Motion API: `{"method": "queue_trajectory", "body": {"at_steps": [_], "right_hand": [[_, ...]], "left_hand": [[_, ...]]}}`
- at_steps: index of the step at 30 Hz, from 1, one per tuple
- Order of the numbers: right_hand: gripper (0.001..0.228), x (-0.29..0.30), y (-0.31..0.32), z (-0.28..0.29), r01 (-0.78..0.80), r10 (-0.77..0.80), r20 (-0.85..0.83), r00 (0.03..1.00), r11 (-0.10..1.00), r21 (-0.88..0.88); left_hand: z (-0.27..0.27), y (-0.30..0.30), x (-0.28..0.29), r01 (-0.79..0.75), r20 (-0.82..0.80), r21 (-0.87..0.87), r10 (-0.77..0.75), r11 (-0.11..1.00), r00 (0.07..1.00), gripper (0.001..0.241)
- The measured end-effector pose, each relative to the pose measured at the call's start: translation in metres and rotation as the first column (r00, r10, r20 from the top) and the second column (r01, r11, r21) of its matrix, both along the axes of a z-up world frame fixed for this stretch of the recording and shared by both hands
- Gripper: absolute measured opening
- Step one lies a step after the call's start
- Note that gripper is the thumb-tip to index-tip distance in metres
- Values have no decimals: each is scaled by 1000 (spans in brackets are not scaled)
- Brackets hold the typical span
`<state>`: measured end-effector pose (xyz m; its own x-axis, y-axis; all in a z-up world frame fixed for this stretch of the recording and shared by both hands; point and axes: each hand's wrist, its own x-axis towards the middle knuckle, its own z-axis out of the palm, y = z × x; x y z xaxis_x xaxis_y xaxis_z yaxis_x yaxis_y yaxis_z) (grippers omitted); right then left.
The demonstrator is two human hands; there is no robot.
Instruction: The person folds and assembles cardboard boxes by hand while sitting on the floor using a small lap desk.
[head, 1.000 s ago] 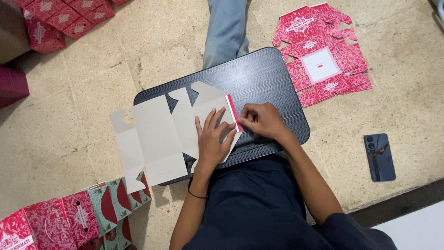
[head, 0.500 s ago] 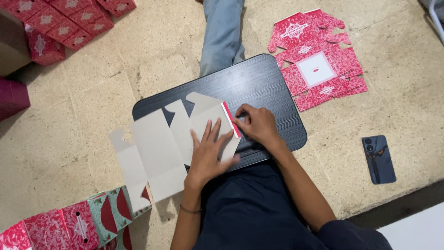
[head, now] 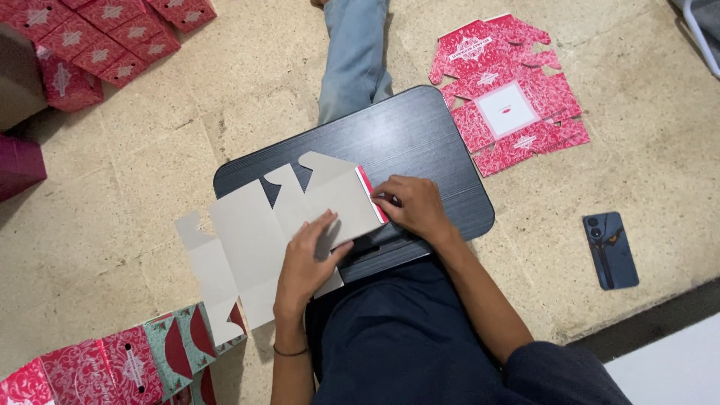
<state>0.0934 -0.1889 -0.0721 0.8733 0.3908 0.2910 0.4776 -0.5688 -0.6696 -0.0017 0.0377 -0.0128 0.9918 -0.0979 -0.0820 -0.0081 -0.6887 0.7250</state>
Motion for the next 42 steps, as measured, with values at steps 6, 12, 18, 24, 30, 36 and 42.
{"method": "queue_trajectory", "body": {"at_steps": [6,12,18,24,30,36,42], "right_hand": [[15,1,-5,11,-97,98,-4,995,994,56],[24,6,-11,12,-189,188,-94,978,982,-5],[42,-7,-7,17,-141,114,-147,982,971,-191],[42,-7,-5,17,-160,118,-179,977,958,-239],[44,-15,-4,32,-153,104,-169,980,939,-308],[69,-13,4,52,-211,96,-316,944,911,-354],[77,-7,5,61,-273,136,-363,922,892,-360]], "left_hand": [[-35,-5,6,-223,149,8,219,975,964,50],[-54,-13,17,-335,298,119,288,935,910,62],[-50,-19,12,-327,219,227,279,918,935,40],[-9,-6,12,-106,15,302,106,947,994,48],[7,2,28,-17,-84,337,48,941,995,58],[6,11,45,4,-140,297,39,955,989,99],[1,9,47,-9,-118,237,38,971,992,107]]}}
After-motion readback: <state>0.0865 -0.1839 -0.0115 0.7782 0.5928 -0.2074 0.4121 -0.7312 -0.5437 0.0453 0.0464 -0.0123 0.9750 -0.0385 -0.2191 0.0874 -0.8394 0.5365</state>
